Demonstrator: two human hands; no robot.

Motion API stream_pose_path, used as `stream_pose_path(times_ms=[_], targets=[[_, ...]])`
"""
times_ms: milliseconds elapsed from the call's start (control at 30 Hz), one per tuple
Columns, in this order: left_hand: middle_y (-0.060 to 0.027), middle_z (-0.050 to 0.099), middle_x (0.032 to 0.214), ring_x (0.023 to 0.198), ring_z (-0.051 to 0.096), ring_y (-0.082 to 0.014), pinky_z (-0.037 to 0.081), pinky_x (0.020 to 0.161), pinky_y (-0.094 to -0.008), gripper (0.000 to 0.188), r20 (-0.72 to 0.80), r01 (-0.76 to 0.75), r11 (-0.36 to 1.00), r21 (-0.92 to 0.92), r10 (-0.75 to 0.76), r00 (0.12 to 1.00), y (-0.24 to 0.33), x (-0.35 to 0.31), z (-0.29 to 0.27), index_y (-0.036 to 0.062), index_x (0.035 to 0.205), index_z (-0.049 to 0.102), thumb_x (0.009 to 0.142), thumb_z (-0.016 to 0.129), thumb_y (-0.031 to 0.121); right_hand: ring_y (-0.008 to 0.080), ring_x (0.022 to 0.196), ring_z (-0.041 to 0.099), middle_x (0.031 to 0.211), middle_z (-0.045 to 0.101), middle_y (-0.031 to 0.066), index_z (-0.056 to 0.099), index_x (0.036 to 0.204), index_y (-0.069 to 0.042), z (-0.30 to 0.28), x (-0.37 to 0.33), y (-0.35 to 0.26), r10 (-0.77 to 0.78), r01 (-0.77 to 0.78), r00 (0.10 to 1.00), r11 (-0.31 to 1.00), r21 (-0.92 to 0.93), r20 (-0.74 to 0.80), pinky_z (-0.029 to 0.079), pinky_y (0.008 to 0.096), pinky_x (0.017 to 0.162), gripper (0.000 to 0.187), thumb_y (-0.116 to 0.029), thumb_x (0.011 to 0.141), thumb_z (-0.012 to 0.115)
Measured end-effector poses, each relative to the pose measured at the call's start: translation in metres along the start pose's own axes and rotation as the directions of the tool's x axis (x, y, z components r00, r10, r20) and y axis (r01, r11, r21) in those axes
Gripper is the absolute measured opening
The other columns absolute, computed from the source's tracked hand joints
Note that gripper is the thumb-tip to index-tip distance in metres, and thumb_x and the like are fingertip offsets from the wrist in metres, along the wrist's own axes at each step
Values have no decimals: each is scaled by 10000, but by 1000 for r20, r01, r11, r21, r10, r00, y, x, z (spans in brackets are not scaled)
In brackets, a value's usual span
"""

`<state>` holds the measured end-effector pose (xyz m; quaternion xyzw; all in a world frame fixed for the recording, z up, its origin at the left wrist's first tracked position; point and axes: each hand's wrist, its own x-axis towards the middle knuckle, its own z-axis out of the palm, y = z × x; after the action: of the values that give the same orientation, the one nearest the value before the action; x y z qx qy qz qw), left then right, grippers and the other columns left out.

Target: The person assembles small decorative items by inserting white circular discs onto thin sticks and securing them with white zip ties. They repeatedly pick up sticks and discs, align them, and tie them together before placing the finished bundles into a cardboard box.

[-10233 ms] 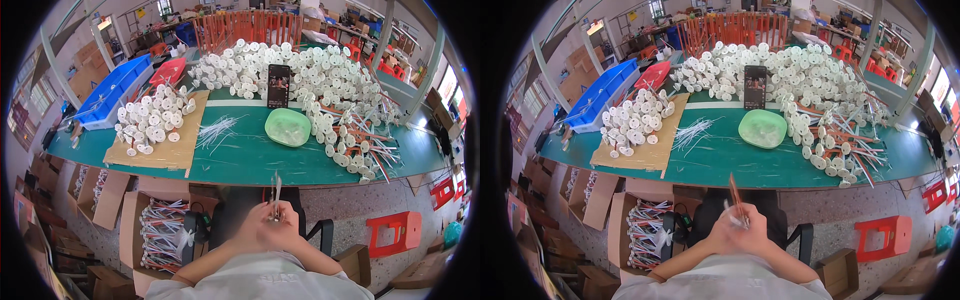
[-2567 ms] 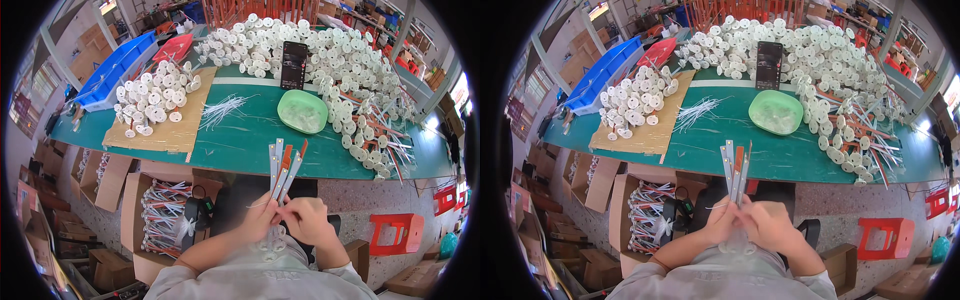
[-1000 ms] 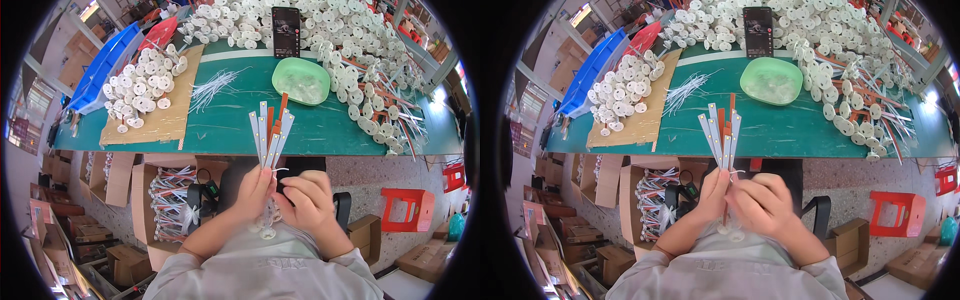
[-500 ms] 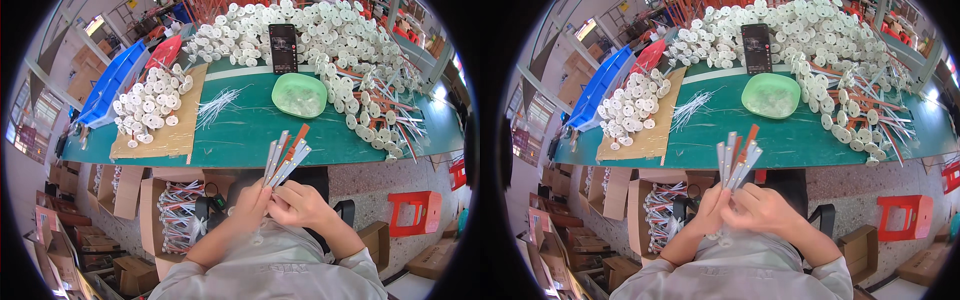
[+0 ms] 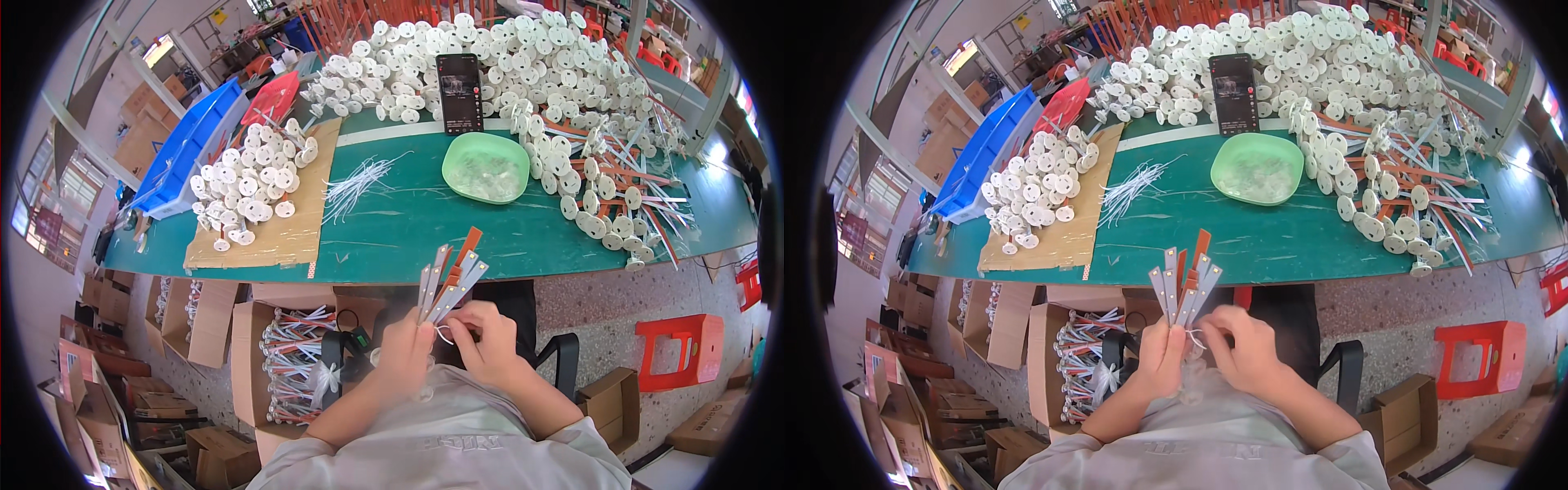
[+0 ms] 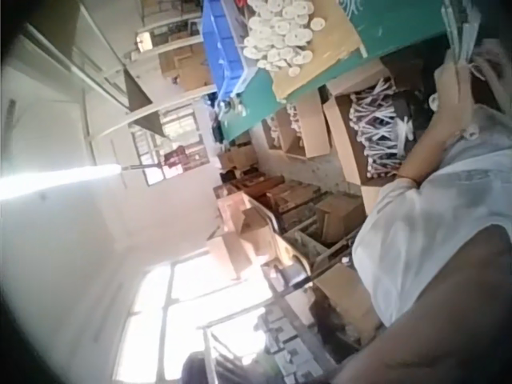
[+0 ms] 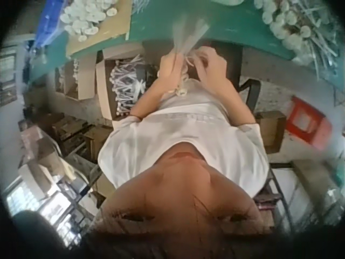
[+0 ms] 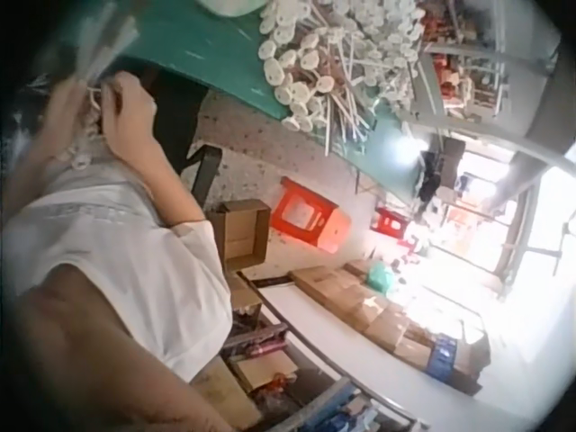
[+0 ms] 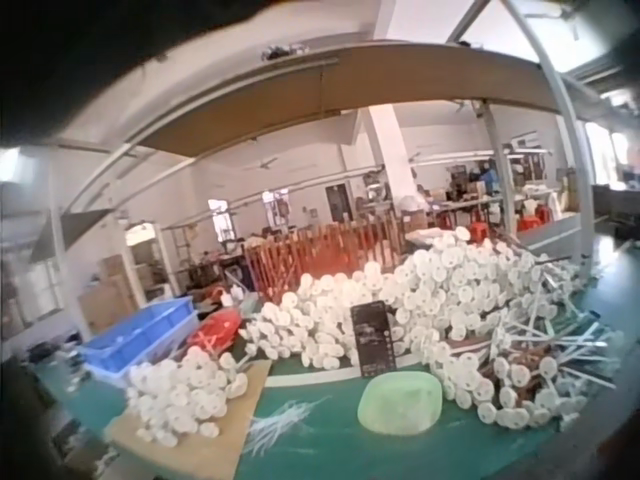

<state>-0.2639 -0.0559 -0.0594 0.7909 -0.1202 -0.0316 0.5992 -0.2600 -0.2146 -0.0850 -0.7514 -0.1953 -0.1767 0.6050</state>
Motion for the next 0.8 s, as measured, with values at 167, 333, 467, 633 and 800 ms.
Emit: stream_pose_path(times_ms=[167, 333, 467, 633, 800], targets=[[-81, 527, 628, 527, 501, -181, 393, 514, -324, 316, 18, -27, 1000, -7, 27, 999, -3, 2, -1, -20, 958, 538, 988, 387, 256, 263, 694, 689, 816, 679, 154, 552, 901, 42, -7, 16, -10, -496, 477, 867, 855, -205, -52, 577, 311, 630, 212, 113, 734, 661], [-131, 535, 657, 559, 532, -253, 398, 538, -362, 294, 69, -20, 999, 37, 17, 997, -2, 3, 0, -24, 965, 533, 985, 390, 232, 276, 751, 675, 892, 669, 147, 599, 881, 43, -17, 15, -9, -558, 556, 827, 794, -244, 68, 567, 321, 604, 249, 29, 641, 665], [-167, 538, 668, 594, 545, -328, 397, 555, -391, 277, 96, -57, 995, 81, 49, 994, -4, 0, 2, -21, 974, 523, 987, 388, 221, 229, 729, 649, 853, 648, 117, 607, 888, 31, -24, 15, -18, -526, 551, 834, 774, -314, 167, 541, 295, 557, 258, 11, 636, 659], [-181, 546, 675, 609, 550, -357, 397, 564, -414, 222, 120, -133, 989, 64, 125, 985, -3, -1, 4, -17, 975, 512, 977, 407, 179, 195, 695, 613, 804, 610, 85, 617, 885, -4, -21, 6, -12, -497, 552, 833, 765, -331, 243, 507, 284, 522, 229, 26, 659, 647], [-190, 601, 726, 659, 590, -375, 434, 591, -427, 209, 128, -156, 983, 94, 144, 981, 6, -3, 6, -15, 969, 515, 969, 416, 169, 164, 659, 614, 809, 596, 63, 579, 1013, -48, -13, -12, -12, 58, -69, 983, 996, 62, 173, 509, 297, 517, 226, 24, 799, 599]])
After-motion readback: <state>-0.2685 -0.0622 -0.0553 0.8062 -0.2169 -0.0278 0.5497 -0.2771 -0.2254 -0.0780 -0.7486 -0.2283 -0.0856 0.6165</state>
